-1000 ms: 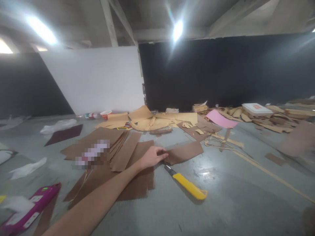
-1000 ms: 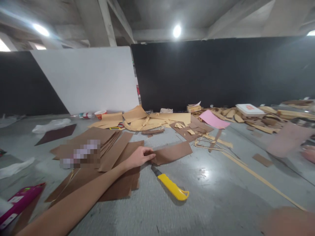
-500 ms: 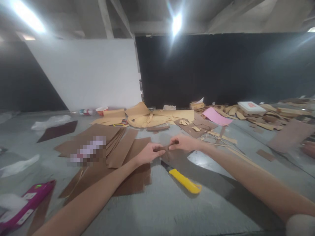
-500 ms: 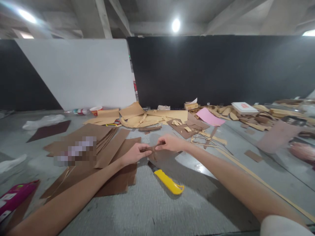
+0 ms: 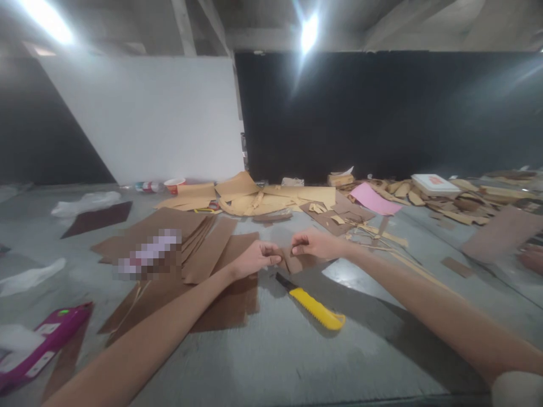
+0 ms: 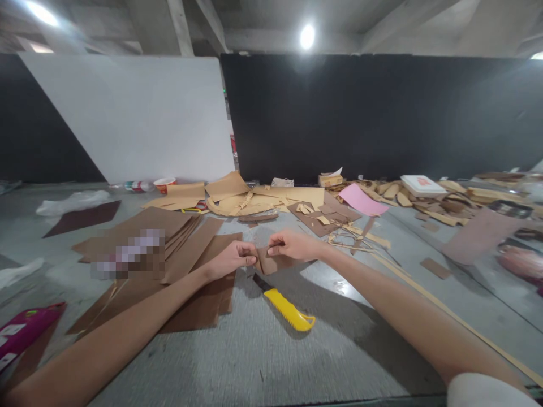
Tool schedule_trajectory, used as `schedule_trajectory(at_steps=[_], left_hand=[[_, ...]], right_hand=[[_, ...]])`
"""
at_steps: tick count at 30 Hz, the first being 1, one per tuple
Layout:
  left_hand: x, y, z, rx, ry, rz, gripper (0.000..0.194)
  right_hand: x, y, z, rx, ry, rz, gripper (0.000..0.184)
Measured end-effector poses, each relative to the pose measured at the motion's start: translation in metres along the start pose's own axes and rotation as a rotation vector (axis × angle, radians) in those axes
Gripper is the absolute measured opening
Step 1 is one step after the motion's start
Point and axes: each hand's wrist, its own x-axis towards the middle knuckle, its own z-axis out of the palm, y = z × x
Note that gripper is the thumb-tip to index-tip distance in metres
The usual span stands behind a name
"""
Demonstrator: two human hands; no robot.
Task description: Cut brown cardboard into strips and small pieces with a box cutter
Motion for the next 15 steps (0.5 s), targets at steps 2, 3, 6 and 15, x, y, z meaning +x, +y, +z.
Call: schedule_trajectory(at_steps=[2, 3, 6, 15], left_hand=[[0.001, -0.001, 0.001, 0.015, -0.007, 0.0, 0.042], [0.001, -0.002, 0.002, 0.042, 0.007, 0.009, 0.04], [0.002, -0.005, 0.004, 0.267, 0.167, 0.078, 0.033], [-0.003, 0.001, 0.013, 1.153, 0.101, 0.446, 0.028]], right_hand=[[0.0, 0.0, 0.001, 0.005, -0.011, -0.011, 0.03], [0.0, 0.0, 0.0, -0.005, -0.014, -0.011, 0.029], [0.001, 0.003, -0.002, -0.115, 0.025, 0.022, 0.025], [0.003, 0.033, 0.001, -0.526, 0.055, 0.022, 0.018]])
